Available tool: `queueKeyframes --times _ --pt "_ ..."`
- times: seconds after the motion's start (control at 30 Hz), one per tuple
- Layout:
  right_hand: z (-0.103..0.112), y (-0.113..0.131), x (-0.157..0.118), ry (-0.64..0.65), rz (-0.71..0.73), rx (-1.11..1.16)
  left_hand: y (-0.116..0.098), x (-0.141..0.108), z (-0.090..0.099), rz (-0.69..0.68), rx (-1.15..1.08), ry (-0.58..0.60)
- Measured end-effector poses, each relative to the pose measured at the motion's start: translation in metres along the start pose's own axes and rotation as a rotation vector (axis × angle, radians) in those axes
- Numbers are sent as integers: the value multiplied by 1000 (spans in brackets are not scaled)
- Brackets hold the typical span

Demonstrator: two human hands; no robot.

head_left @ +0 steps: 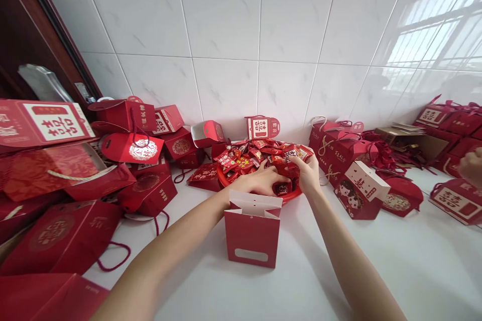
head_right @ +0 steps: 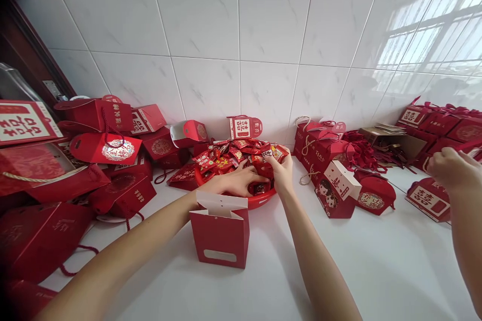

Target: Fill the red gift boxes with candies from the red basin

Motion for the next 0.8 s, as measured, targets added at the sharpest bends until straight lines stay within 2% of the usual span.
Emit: queueKeyframes --times 0.13,0.27,0.5,0.57,0.73,0.8 --pt "1 -1 1 -2 17 -3 -7 4 -4 -3 76 90" --pt "1 -2 1 10 -5 -8 -10 3 -2 -7 8 66" --pt "-1 3 0 4 -5 -6 -2 0 0 -9 -99 9" --pt "-1 3 0 6 -1 -8 1 -1 5 15 -213 -85" --pt "1 0 2 17 26 3 16 -5 24 120 -514 -494" --pt "2 -2 2 24 25 2 21 -6 28 157 -600 -599"
Point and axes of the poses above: each hand's wrist, its own x-axis towards the middle knuckle, its own z-axis out of the back of the hand, y = z × x, the point moved 4 cm from there along x, towards the middle knuckle, and after that the axes turned 6 degrees about z, right-handed, at the moved point
